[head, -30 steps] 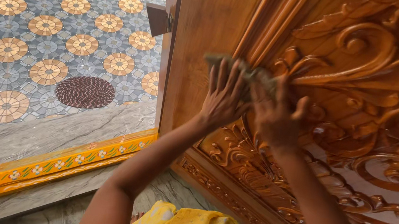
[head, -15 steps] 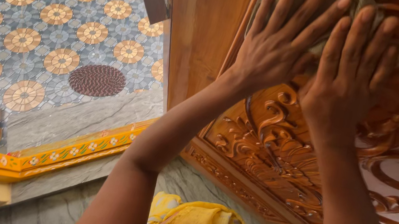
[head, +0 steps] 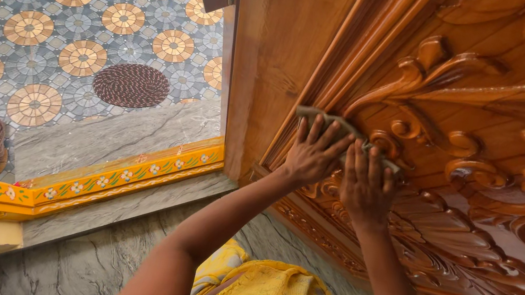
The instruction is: The person wipes the surface of a large, ornately carved wooden door using a cloth. They systematically clean the carved details and flat panels, moving the cloth across the door's surface.
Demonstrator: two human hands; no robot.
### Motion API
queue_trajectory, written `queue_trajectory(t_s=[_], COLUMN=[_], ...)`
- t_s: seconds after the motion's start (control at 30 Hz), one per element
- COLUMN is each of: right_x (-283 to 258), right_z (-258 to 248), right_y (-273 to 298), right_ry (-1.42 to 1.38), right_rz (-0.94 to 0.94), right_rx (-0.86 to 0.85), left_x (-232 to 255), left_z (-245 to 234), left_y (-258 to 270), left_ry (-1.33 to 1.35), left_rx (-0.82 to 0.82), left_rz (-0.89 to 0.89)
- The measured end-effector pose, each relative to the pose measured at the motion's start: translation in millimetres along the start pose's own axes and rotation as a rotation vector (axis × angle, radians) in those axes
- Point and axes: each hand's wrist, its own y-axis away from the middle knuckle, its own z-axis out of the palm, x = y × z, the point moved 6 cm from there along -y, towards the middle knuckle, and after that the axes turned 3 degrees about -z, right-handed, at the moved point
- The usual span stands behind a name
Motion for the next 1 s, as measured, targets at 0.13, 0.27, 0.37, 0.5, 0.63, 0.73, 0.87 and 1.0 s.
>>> queue_trajectory(t_s=[0.13, 0.27, 0.37, 0.5, 0.63, 0.73, 0.87, 1.0], right_x=[-16.2, -21.0, -8.4, 32.9, 84.2, 101.4, 93.0, 51.4], right_z=[27.8, 47.3, 50.1, 54.1, 19.2, -4.7, 3.2, 13.3], right_y=[65.3, 144.7, 200.7, 251.6, 264.1, 252.2, 208.1, 138.7], right_ry=[-0.148, -0.223, -0.156, -0.267, -0.089, 0.000, -0.002, -0.351], right_rz=[-0.033, -0.051, 0.013, 0.282, 0.557, 0.670, 0.662, 0.546], right_rx=[0.010, -0.144, -0.215, -0.423, -0.278, -0.182, -0.258, -0.101], left_x=[12.6, 48.7, 86.1, 147.6, 226.3, 249.9, 218.8, 143.3], left_z=[51.7, 82.7, 98.8, 122.5, 98.0, 88.4, 38.0, 13.1], left_y=[44.9, 81.6, 95.8, 82.1, 46.7, 24.7, 4.4, 1.1], left_ry=[0.049, -0.008, -0.034, -0.063, -0.164, -0.170, 0.061, -0.425], left_rx=[-0.272, -0.392, -0.428, -0.543, -0.014, -0.123, 0.009, -0.235], left_rz=[0.004, 0.104, 0.244, 0.492, 0.654, 0.696, 0.685, 0.627])
